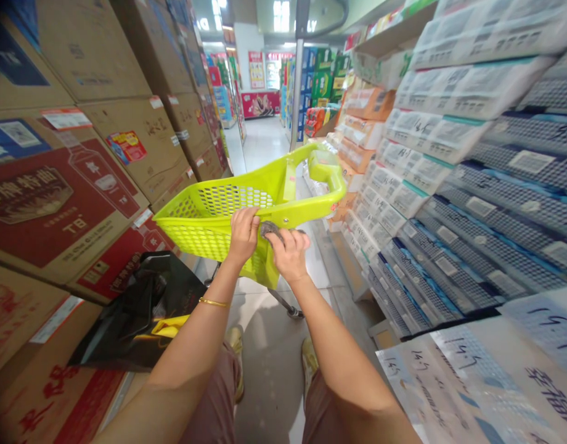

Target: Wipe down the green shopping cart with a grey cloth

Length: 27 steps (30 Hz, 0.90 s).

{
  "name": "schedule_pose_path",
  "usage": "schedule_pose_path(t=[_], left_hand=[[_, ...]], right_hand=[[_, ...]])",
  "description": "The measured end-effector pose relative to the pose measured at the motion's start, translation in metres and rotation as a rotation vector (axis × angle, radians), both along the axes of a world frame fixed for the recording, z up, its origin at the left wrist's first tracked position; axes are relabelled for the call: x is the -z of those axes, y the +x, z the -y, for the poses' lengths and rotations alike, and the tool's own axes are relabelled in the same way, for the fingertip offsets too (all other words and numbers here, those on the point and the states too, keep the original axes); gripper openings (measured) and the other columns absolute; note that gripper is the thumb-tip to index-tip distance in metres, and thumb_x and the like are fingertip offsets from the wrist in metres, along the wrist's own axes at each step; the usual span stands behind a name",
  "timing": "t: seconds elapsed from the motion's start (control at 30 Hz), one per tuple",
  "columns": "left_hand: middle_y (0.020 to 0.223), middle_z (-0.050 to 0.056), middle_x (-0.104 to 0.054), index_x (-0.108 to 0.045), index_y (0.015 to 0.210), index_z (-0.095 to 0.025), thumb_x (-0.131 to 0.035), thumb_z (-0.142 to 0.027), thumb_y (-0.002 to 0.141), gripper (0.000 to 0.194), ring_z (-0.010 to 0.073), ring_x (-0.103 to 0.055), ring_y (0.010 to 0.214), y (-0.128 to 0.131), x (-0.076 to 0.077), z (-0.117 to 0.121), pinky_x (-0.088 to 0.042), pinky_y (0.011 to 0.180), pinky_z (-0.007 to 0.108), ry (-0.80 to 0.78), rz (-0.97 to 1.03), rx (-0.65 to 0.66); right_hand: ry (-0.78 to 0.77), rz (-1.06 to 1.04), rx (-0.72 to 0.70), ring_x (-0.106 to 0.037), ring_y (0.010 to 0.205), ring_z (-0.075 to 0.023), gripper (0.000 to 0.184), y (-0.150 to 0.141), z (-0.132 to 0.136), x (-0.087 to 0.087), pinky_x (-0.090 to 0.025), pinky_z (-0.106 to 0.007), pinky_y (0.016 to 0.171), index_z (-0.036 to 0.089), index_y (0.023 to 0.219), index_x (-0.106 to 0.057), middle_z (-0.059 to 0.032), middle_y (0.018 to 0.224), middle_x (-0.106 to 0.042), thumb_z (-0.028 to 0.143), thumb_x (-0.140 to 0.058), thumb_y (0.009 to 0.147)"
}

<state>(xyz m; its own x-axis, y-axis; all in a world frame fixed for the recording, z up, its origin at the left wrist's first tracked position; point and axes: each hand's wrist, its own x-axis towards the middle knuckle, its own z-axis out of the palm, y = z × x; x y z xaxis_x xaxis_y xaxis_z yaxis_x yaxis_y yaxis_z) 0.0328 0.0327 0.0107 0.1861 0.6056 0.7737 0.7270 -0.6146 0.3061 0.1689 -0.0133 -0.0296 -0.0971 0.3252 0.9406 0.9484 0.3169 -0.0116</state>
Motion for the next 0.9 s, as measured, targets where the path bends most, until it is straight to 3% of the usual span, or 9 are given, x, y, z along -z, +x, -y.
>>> schedule_pose_path(t=[0.1,0.2,0.4,0.53,0.63,0.73,0.9], left_hand=[[0.119,0.012,-0.058,-0.050,0.121,-0.016,-0.019,-0.039,0.096,0.046,0.0192,-0.048,0.116,-0.005,0.001,0.000,-0.029,0.105,0.039,0.003,-0.028,0.026],[0.130,0.013,-0.052,-0.042,0.131,-0.014,-0.022,-0.036,0.096,0.046,0.0197,-0.042,0.126,-0.008,0.003,0.000,-0.024,0.110,0.041,0.004,-0.046,0.040],[0.143,0.013,-0.039,-0.028,0.140,-0.016,-0.028,-0.030,0.094,0.048,0.0209,-0.027,0.137,-0.013,0.012,0.005,-0.021,0.113,0.043,0.021,-0.075,-0.001],[0.143,0.013,-0.037,-0.028,0.140,-0.015,-0.036,-0.028,0.092,0.050,0.0228,-0.024,0.138,-0.019,0.025,0.017,-0.023,0.112,0.044,0.039,-0.088,-0.032],[0.134,0.015,-0.046,-0.040,0.132,-0.015,-0.039,-0.027,0.090,0.043,0.0252,-0.031,0.133,-0.023,0.037,0.026,-0.027,0.108,0.045,0.060,-0.065,-0.104],[0.113,0.016,-0.057,-0.054,0.113,-0.014,-0.042,-0.029,0.090,0.030,0.0262,-0.048,0.113,-0.025,0.046,0.033,-0.036,0.096,0.043,0.037,-0.093,-0.173],[0.089,0.010,-0.059,-0.059,0.086,-0.017,-0.040,-0.026,0.090,0.021,0.0222,-0.052,0.090,-0.027,0.055,0.035,-0.038,0.081,0.037,-0.093,-0.329,-0.102]], right_hand=[[-0.090,0.116,-0.083,-0.040,0.097,-0.0185,0.024,-0.007,0.003,0.020,-0.024,-0.034,0.086,0.028,0.098,-0.066,-0.0052,0.097,-0.057,0.016,-0.050,0.085],[-0.137,0.203,-0.114,-0.041,0.094,-0.0176,0.022,-0.008,0.006,0.029,-0.024,-0.034,0.086,0.026,0.097,-0.066,-0.0047,0.095,-0.059,0.018,-0.049,0.086],[-0.112,0.092,-0.040,-0.042,0.098,-0.0189,0.025,-0.002,0.008,0.011,-0.027,-0.034,0.088,0.027,0.097,-0.067,-0.0056,0.096,-0.057,0.018,-0.048,0.084],[-0.066,-0.035,-0.012,-0.042,0.098,-0.0201,0.026,-0.005,0.007,-0.002,-0.030,-0.035,0.089,0.026,0.096,-0.067,-0.0063,0.098,-0.053,0.021,-0.046,0.083],[-0.069,-0.058,-0.016,-0.042,0.098,-0.0201,0.025,-0.008,0.007,-0.003,-0.031,-0.035,0.088,0.026,0.095,-0.067,-0.0061,0.098,-0.053,0.020,-0.046,0.082],[-0.060,-0.057,-0.035,-0.043,0.097,-0.0202,0.024,-0.010,0.007,-0.002,-0.031,-0.035,0.087,0.026,0.095,-0.067,-0.0063,0.098,-0.053,0.022,-0.047,0.082],[-0.081,-0.073,-0.040,-0.043,0.097,-0.0207,0.024,-0.010,0.008,-0.003,-0.030,-0.036,0.087,0.026,0.097,-0.066,-0.0070,0.099,-0.052,0.025,-0.046,0.085]])
